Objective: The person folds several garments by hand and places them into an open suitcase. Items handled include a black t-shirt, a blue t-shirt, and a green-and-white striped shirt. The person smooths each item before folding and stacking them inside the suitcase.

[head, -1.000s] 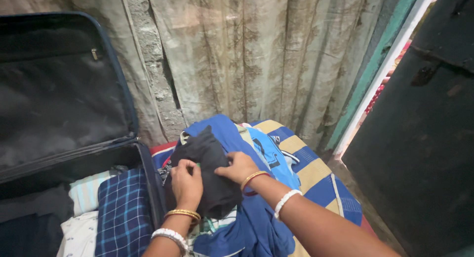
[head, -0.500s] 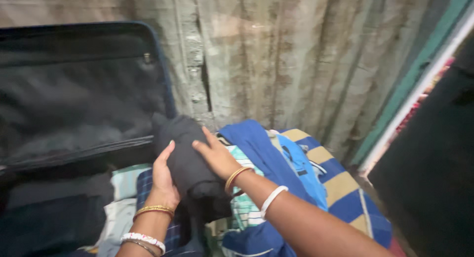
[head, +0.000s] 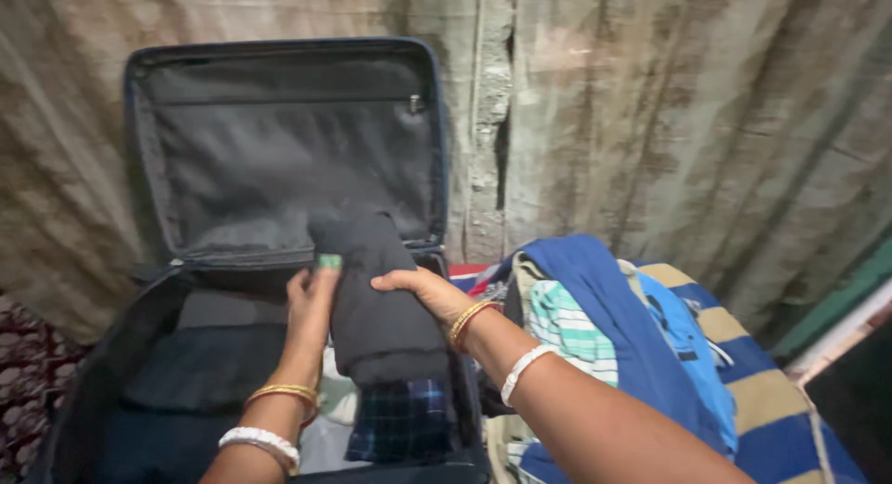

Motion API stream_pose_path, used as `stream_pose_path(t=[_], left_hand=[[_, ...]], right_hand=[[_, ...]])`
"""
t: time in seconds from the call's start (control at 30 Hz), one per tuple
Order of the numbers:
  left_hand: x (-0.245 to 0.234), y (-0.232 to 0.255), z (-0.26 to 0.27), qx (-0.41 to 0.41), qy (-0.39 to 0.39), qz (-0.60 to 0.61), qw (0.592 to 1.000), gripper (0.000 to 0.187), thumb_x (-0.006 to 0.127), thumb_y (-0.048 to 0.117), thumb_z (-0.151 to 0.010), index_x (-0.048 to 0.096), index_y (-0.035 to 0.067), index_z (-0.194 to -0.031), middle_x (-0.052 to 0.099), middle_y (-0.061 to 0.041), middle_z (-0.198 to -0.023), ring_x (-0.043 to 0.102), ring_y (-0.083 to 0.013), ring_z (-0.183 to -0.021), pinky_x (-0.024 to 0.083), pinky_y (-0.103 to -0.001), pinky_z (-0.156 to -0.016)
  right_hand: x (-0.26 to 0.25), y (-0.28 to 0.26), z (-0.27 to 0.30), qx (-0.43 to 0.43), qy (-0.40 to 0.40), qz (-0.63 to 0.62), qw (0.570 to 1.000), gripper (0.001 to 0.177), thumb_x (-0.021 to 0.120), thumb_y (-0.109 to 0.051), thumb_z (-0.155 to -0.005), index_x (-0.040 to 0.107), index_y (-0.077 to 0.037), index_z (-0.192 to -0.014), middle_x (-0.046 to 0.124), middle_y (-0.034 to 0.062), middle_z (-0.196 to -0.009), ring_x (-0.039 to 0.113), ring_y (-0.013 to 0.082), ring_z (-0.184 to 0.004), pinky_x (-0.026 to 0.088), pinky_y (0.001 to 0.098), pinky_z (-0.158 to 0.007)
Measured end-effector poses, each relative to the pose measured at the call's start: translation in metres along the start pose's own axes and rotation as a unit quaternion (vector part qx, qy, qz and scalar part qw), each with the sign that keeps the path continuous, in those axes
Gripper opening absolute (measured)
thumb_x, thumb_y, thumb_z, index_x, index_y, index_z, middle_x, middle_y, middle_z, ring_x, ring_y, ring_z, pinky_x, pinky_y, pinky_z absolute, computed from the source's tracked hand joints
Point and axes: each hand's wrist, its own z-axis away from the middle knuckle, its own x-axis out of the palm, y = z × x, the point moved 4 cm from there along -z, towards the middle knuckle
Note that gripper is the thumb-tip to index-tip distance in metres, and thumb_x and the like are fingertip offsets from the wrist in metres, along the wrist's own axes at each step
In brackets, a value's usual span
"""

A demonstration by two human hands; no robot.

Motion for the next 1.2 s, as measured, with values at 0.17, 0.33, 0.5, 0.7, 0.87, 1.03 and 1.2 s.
stream_pose_path(t=[0.17,0.33,0.5,0.7,0.87,1.03,1.2], left_hand=[[-0.044,0.001,0.039,-0.312,-0.089,0.350,0.879,0.103,0.029,0.086,-0.080,0.050,0.012,-0.150,0.053,-0.015,-0.154,0.047,-0.0369,-0.139,0.033,-0.051,-0.116],[-0.070,-0.019,0.029,-0.273,-0.133,0.288,0.908,0.096,0.036,0.077,-0.084,0.051,0.009,-0.150,0.056,-0.014,-0.151,0.051,-0.0342,-0.136,0.038,-0.049,-0.111],[-0.086,-0.105,-0.013,-0.172,-0.155,0.024,0.973,0.085,0.073,0.026,-0.074,0.047,0.002,-0.151,0.060,-0.019,-0.146,0.056,-0.0335,-0.136,0.044,-0.041,-0.108],[-0.082,-0.155,0.008,-0.098,-0.278,-0.472,0.831,0.120,0.084,0.028,-0.078,0.002,0.007,-0.162,0.026,-0.030,-0.160,0.039,-0.0390,-0.146,0.038,-0.039,-0.118],[-0.060,-0.107,0.033,-0.004,-0.329,-0.662,0.673,0.139,0.089,0.053,-0.065,-0.001,0.015,-0.163,0.003,-0.020,-0.170,0.018,-0.0384,-0.155,0.028,-0.056,-0.121],[-0.042,-0.099,0.031,0.033,-0.422,-0.731,0.536,0.170,0.095,0.071,-0.044,-0.008,0.002,-0.161,-0.005,-0.018,-0.172,0.001,-0.0334,-0.160,0.015,-0.069,-0.121],[-0.023,-0.122,0.033,0.006,-0.425,-0.775,0.468,0.174,0.092,0.079,-0.046,-0.011,-0.004,-0.159,-0.010,-0.024,-0.171,-0.008,-0.0408,-0.159,0.010,-0.069,-0.121]], right_hand=[[0.021,0.018,-0.026,0.059,-0.037,0.026,0.997,0.041,0.077,-0.030,-0.081,0.072,-0.004,-0.112,0.076,0.0074,-0.096,0.072,0.0170,-0.081,0.058,0.0288,-0.076],[0.026,0.056,-0.064,0.018,-0.012,0.056,0.998,0.059,0.073,-0.026,-0.078,0.059,-0.009,-0.133,0.071,0.0101,-0.107,0.071,0.0210,-0.087,0.059,0.0341,-0.077],[0.000,0.134,-0.116,0.028,0.092,0.131,0.987,0.085,0.072,-0.026,-0.082,0.030,-0.009,-0.155,0.064,0.0173,-0.124,0.069,0.0268,-0.105,0.059,0.0413,-0.087],[-0.034,0.208,-0.136,0.107,0.011,0.592,0.799,0.122,0.082,-0.037,-0.080,-0.003,-0.003,-0.161,0.057,0.0279,-0.140,0.059,0.0419,-0.126,0.036,0.0487,-0.118],[-0.007,0.171,-0.117,0.040,0.073,0.770,0.633,0.144,0.089,-0.052,-0.059,0.001,-0.009,-0.165,0.026,0.0230,-0.159,0.028,0.0431,-0.146,0.027,0.0602,-0.118],[0.002,0.158,-0.108,0.078,-0.040,0.801,0.592,0.164,0.094,-0.066,-0.043,0.001,-0.008,-0.165,0.004,0.0198,-0.172,0.005,0.0428,-0.157,0.013,0.0707,-0.120],[-0.007,0.169,-0.126,0.104,-0.089,0.833,0.536,0.171,0.094,-0.071,-0.039,-0.004,-0.006,-0.164,-0.001,0.0178,-0.172,0.000,0.0419,-0.157,0.007,0.0711,-0.119]])
